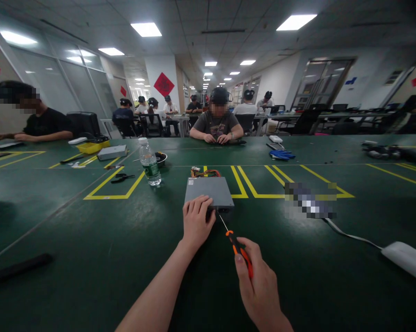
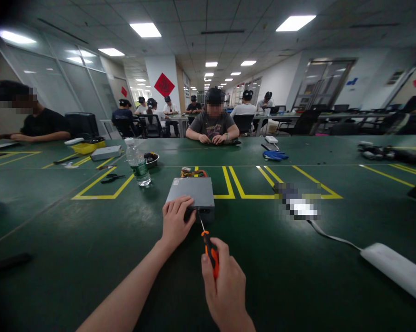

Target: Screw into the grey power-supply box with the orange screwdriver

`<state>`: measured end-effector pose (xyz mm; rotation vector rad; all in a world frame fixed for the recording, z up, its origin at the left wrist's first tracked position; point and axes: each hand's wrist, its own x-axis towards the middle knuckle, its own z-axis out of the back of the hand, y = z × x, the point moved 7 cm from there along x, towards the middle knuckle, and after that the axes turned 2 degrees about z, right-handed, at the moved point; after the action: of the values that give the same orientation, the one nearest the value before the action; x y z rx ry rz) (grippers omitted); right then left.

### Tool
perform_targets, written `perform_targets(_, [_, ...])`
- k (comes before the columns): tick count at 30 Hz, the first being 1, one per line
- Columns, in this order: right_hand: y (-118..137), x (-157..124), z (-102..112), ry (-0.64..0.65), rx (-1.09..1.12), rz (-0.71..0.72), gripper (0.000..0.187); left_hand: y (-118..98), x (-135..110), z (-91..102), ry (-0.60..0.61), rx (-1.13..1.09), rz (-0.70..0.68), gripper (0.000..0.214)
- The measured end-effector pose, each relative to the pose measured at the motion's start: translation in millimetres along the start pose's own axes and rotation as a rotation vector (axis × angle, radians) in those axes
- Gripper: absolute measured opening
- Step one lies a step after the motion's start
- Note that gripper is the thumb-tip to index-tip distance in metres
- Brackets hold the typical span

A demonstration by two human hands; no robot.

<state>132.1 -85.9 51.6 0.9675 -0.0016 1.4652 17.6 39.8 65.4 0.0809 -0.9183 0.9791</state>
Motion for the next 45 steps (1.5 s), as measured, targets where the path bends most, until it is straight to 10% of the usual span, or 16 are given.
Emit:
perform_targets(10, [11,-2,0,-0.082,-0.096,0.208,0.018,-1,0,-0.5,0.005,0.019,0.005,0.029])
perform_targets(19, [-4,-7,-7,0.027,0.041,-0.027,0.029,-2,0,-0.5,-0.014,0.035,-0.002,0.027])
perform_targets(28, [10,-6,-2,-0.099,-0.079,0.228,0.021,-2,0,-0.1,-0.02,0.05,-0.007,0.028])
perform_targets(38, [-10,-9,-7,0.047,0.05,-0.111,0.036,-3,0,0.5,-0.021,0.057,-0.014,0.028])
perform_targets(45, [1,-6,2,-0.132,0.011,0.056,0.018,-1,0,-0.7,-0.015,0.051,-0.009,0.028])
